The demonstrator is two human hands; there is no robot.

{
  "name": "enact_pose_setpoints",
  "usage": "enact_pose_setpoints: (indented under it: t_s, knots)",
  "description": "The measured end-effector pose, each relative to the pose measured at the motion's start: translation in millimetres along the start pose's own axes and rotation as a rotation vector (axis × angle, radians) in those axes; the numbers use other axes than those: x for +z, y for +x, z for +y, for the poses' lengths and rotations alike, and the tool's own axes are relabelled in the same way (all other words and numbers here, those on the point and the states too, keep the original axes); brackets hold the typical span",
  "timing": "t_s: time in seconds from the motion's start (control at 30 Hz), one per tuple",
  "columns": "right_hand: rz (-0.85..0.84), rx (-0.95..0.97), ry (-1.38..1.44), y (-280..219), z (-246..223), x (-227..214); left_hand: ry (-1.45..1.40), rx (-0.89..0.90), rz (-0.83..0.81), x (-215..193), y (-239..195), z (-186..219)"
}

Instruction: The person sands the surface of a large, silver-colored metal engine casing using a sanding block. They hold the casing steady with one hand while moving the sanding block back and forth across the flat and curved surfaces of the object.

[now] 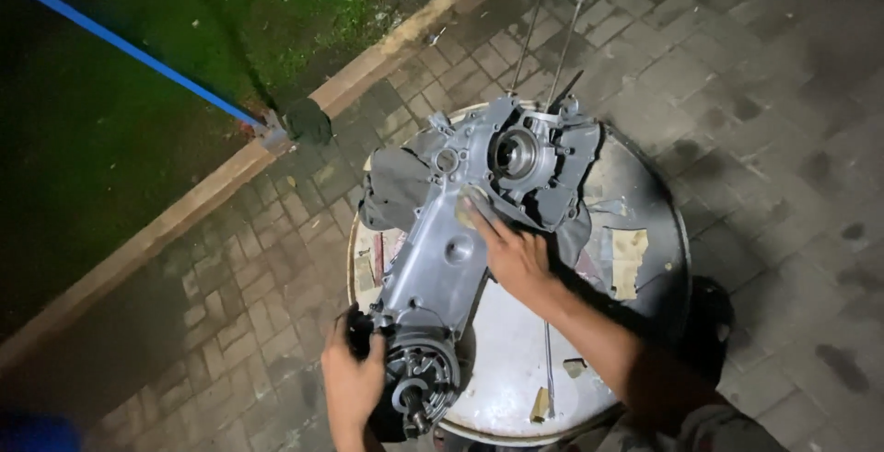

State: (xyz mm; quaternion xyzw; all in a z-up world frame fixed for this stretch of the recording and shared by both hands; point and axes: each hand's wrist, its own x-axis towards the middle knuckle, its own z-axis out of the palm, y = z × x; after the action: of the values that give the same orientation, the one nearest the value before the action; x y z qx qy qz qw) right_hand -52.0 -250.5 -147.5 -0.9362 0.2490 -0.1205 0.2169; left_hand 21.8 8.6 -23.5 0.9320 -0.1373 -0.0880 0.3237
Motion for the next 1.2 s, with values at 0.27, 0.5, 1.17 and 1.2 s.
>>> enact_pose_setpoints:
  t_s: [0.27,0.5,1.17,1.2]
  knots:
    - [0.138,-0.044,-0.219,-32.3,29.2,11.1,0.005,-0.022,-0.008,3.7,5.2,-5.7]
    - [0.184,-0.076,-0.165,-23.1,19.4,4.2,0.035,0.041,-0.003,5.0,1.2,-21.4]
    - [0.185,-0.184,-0.051,5.3,-11.2,-8.4,0.043,-0.011,0.002,5.6,-3.5,0.5]
    - [0.152,-0.154,-0.002,16.4,-21.9,-12.5,0.049,0.002,0.025,6.2,-1.9,-1.3]
